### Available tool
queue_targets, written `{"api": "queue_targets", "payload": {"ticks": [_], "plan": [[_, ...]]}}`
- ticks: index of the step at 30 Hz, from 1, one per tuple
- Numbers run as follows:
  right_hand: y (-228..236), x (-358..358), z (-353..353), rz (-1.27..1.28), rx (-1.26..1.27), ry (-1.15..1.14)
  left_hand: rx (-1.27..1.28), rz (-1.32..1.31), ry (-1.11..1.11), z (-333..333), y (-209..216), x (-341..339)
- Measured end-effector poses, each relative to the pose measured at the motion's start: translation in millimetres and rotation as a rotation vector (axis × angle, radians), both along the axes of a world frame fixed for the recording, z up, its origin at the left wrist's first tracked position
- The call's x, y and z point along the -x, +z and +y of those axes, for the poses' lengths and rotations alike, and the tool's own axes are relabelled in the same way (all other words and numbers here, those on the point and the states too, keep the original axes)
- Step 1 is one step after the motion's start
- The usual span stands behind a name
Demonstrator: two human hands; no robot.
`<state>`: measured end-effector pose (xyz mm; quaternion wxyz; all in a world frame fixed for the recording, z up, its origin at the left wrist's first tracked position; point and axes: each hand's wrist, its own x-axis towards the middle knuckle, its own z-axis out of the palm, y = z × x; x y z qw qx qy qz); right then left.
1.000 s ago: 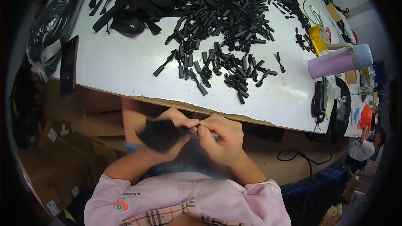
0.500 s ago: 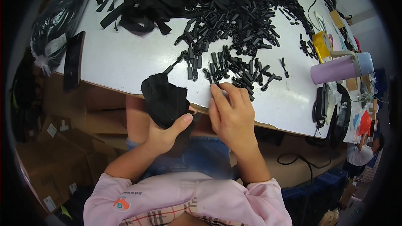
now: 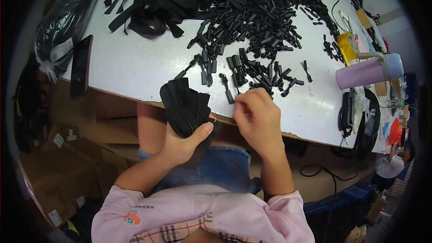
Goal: Assembling small plastic components onto black zipper strips.
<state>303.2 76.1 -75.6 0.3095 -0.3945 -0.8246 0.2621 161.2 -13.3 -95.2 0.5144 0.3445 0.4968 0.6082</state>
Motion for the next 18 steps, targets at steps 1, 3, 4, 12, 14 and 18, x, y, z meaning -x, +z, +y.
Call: {"api": "queue_targets", "payload": {"ticks": [1,3,4,12,14,18], "plan": [[0,1,-1,-0.007,-0.036,0.009,-0.009,0.030,0.012,0,0,-1],[-1,1,-9,0.621,0.595,0.017,0.013,0.010,-0.016,1,0,-2],[-1,2,-15,0.783,0.712,0.114,0.018,0.014,-0.039,2,0,-4],[-6,5,-29,0.688,0.588,0.154,-0.081,-0.063,-0.039,6,4,-5],[-6,4,-28,0.679,0.598,0.162,-0.103,-0.094,-0.048,6,5,-4],[-9,5,-29,0.642,0.585,0.211,-0.099,-0.056,-0.048,5,3,-3]]}}
